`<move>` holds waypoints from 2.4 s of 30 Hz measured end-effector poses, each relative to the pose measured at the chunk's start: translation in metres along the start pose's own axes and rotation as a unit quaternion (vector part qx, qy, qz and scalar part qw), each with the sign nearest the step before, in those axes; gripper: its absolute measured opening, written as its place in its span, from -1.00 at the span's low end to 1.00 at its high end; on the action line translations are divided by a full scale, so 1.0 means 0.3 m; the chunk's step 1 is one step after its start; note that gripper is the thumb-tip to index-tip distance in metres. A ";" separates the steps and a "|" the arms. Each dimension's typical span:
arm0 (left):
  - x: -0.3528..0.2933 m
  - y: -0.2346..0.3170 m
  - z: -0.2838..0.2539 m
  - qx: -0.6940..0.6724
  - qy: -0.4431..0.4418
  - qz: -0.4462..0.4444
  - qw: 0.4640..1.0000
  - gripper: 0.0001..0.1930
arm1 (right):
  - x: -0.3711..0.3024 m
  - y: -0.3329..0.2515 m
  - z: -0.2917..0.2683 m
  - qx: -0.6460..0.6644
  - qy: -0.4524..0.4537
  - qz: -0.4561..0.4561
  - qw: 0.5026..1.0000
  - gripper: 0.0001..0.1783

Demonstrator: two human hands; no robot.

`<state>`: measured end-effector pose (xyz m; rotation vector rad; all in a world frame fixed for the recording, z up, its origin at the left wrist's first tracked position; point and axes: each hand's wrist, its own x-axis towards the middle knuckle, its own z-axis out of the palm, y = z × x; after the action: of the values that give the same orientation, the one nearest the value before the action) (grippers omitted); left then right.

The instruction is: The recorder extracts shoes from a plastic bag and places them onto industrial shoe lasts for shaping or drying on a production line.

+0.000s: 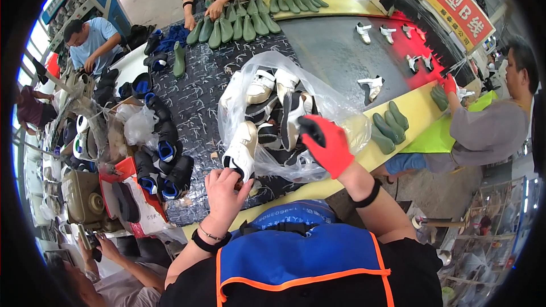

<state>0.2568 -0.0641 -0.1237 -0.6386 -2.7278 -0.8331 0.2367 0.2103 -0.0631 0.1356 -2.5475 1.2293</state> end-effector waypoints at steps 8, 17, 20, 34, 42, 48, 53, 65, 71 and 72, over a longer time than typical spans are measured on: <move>0.001 -0.027 0.003 -0.065 0.045 -0.085 0.993 -0.73 | 0.101 0.203 0.299 -0.151 -0.145 -0.044 0.977 -0.57; -0.014 -0.055 0.017 -0.164 0.106 -0.120 0.973 -0.75 | 0.167 0.174 0.473 -0.338 -0.153 -0.128 0.920 -0.27; -0.007 -0.057 -0.009 -0.223 0.063 -0.144 0.962 -0.76 | 0.171 0.188 0.409 -0.308 -0.168 -0.099 0.931 -0.30; 0.078 -0.023 0.063 -0.265 0.043 -0.130 0.955 -0.71 | 0.409 0.259 0.392 -0.293 -0.092 -0.091 0.947 -0.67; 0.057 -0.064 0.038 -0.264 -0.004 -0.107 0.959 -0.70 | 0.567 0.472 0.200 -0.336 0.087 0.010 0.938 -0.52; 0.114 -0.051 0.051 -0.270 -0.013 -0.063 0.961 -0.68 | 0.632 0.479 0.112 -0.228 -0.091 0.097 0.964 -0.64; 0.145 -0.064 0.029 -0.287 -0.003 -0.080 0.954 -0.71 | 0.537 0.476 0.071 -0.232 -0.284 0.220 0.904 -0.59; 0.122 -0.001 0.086 -0.288 -0.074 -0.032 0.954 -0.69 | 0.315 0.484 -0.122 -0.497 -0.200 0.244 0.809 -0.50; 0.106 0.002 0.073 -0.262 -0.038 -0.080 0.961 -0.71 | 0.199 0.474 -0.073 -0.362 -0.110 0.063 0.924 -0.73; 0.101 -0.006 0.072 -0.262 -0.045 -0.090 0.960 -0.72 | 0.174 0.456 -0.056 -0.310 -0.196 0.082 0.927 -0.77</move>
<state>0.2277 -0.0428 -0.1323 -0.5297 -2.6741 -1.6373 0.1617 0.3116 -0.1392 0.0223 -3.2187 0.4083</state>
